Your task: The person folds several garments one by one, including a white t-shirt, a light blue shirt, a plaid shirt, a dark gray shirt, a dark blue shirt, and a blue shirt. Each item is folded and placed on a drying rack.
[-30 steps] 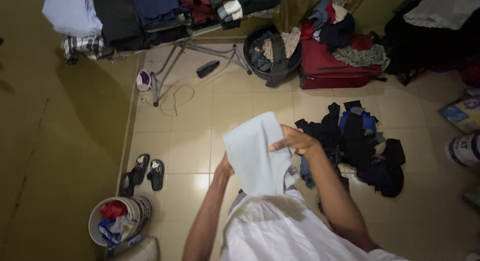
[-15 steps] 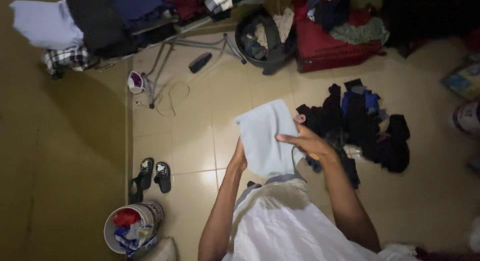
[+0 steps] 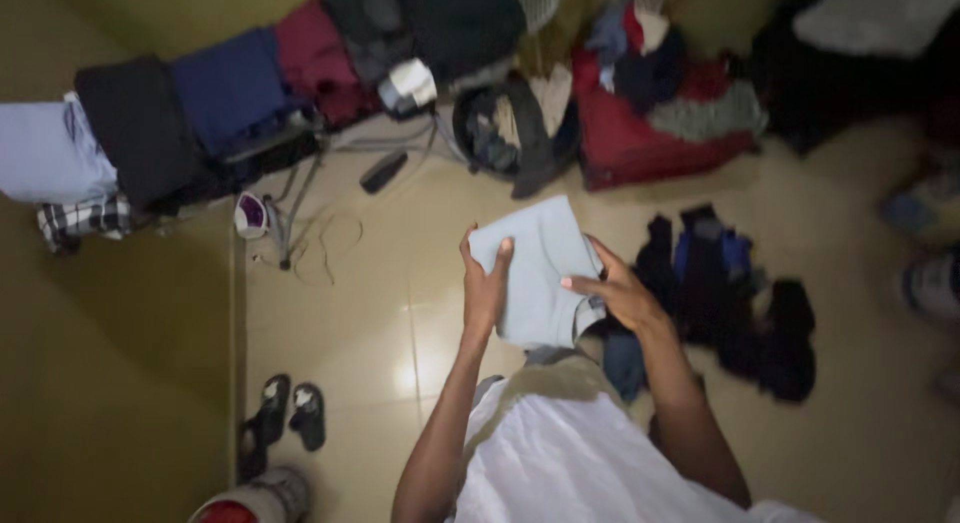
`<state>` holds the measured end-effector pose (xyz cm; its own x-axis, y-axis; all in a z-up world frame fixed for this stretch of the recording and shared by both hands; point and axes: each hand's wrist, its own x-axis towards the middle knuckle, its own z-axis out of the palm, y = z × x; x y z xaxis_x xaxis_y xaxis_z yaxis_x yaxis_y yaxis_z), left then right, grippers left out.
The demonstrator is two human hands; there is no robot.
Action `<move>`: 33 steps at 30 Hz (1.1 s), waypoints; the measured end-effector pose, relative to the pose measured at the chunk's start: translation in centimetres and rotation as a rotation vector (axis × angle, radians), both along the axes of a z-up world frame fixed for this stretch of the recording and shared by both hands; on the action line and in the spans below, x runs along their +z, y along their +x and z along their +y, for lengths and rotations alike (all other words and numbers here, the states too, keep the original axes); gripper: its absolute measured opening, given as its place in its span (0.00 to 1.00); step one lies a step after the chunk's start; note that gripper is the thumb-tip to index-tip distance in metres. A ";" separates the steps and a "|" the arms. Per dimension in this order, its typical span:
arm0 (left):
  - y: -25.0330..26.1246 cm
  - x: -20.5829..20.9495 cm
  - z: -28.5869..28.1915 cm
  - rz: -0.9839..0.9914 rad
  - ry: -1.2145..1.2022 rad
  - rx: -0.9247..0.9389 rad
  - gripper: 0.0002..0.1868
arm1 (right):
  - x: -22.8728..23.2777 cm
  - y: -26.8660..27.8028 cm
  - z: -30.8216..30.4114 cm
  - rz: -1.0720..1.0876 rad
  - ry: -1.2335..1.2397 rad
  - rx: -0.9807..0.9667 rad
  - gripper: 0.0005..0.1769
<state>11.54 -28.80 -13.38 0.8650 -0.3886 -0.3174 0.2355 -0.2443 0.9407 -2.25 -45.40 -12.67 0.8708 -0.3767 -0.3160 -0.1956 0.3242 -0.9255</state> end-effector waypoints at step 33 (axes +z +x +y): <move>42.2 -7.0 -46.2 -0.661 0.267 -0.179 0.33 | -15.4 44.5 -46.8 0.025 0.277 -0.255 0.39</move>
<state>53.72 -75.04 -20.42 0.8392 -0.5243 0.1447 -0.4250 -0.4662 0.7759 42.27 -92.17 -28.05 0.7508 -0.4774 -0.4564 -0.0982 0.6026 -0.7920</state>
